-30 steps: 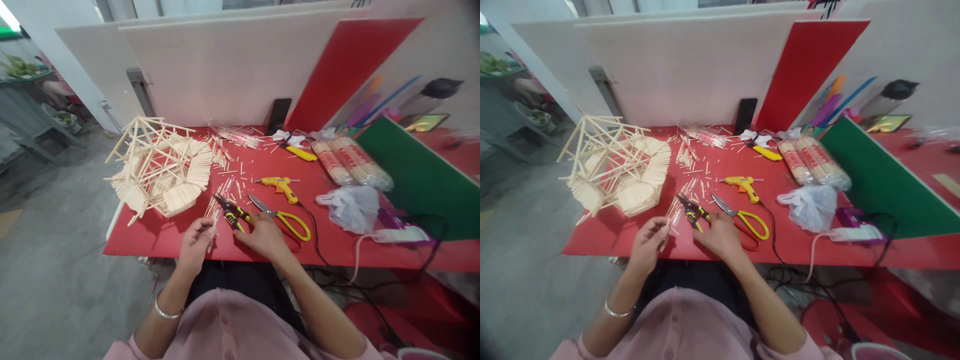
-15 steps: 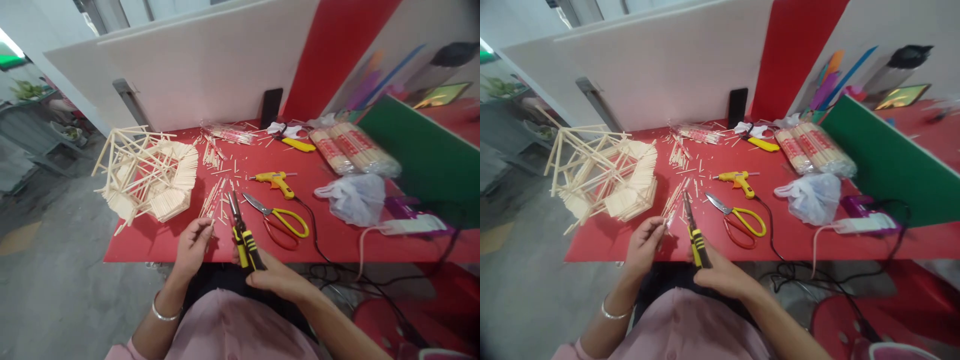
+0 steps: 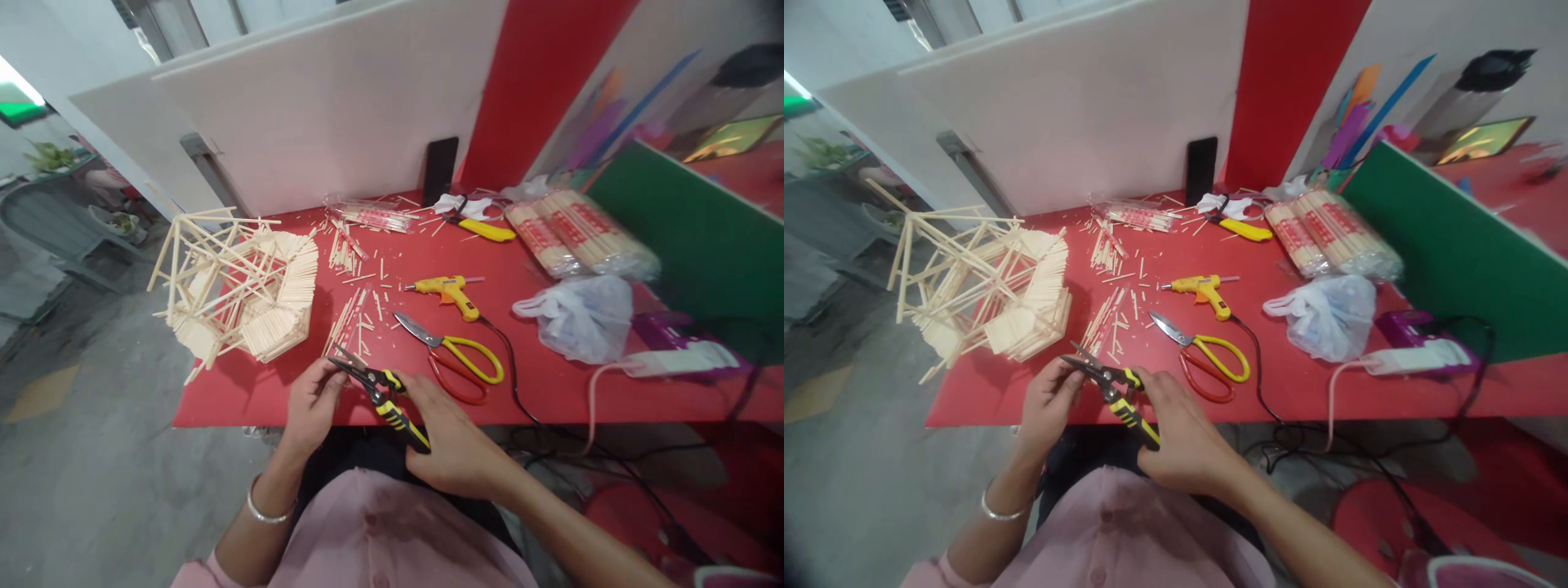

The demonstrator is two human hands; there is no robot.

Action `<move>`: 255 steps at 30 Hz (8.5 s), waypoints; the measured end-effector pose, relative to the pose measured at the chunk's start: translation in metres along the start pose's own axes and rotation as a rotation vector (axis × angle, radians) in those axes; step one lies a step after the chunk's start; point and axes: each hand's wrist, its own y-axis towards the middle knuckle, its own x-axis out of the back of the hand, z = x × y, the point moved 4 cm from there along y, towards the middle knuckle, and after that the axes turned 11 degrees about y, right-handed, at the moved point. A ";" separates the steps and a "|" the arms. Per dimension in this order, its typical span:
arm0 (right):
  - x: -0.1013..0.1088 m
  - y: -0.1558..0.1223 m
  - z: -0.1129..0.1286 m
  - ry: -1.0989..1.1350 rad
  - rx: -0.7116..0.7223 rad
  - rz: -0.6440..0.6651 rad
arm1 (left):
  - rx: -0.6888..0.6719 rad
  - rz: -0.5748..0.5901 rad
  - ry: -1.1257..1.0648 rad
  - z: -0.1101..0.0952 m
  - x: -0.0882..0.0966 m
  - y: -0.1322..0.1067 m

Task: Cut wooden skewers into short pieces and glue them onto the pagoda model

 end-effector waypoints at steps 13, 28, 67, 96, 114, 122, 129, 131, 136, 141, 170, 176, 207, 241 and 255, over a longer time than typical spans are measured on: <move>-0.004 0.000 0.000 0.084 -0.089 0.109 | -0.186 0.040 0.247 -0.006 0.001 -0.002; -0.014 -0.004 -0.010 0.151 -0.113 0.092 | -0.211 0.067 0.294 -0.005 -0.002 -0.001; -0.010 -0.006 0.016 0.216 -0.071 0.039 | -0.105 0.247 0.083 0.001 -0.006 -0.001; -0.013 -0.001 0.007 0.196 -0.170 0.123 | 0.296 0.432 -0.303 0.042 -0.019 0.012; -0.010 0.002 0.010 0.124 -0.042 0.086 | 0.308 0.538 -0.455 0.033 -0.016 0.008; -0.011 0.002 0.011 0.115 -0.122 0.110 | 0.230 0.431 -0.337 0.038 -0.013 0.007; -0.016 0.000 0.008 0.147 -0.197 0.143 | 0.227 0.404 -0.301 0.046 -0.018 0.009; -0.016 0.001 0.007 0.141 -0.194 0.107 | 0.249 0.392 -0.291 0.047 -0.018 0.011; -0.011 0.005 0.000 0.239 -0.160 0.076 | 0.236 0.313 -0.266 0.047 -0.014 0.015; -0.006 0.010 -0.012 0.415 -0.181 0.103 | 0.186 0.169 -0.249 0.047 -0.004 0.020; -0.037 0.009 0.001 0.774 -0.312 0.224 | -0.015 0.183 -0.026 0.028 0.000 0.017; -0.019 0.009 -0.005 0.718 -0.329 0.251 | 0.102 0.109 -0.120 0.034 0.000 0.020; -0.003 0.023 -0.009 0.200 -0.246 0.085 | 0.109 0.085 -0.144 0.038 -0.002 0.014; 0.044 0.012 -0.049 -0.296 -0.050 -0.339 | -0.169 -0.098 -0.025 0.019 0.004 0.014; -0.004 0.019 0.017 -0.065 0.113 -0.009 | -0.253 -0.040 -0.088 0.015 0.007 0.008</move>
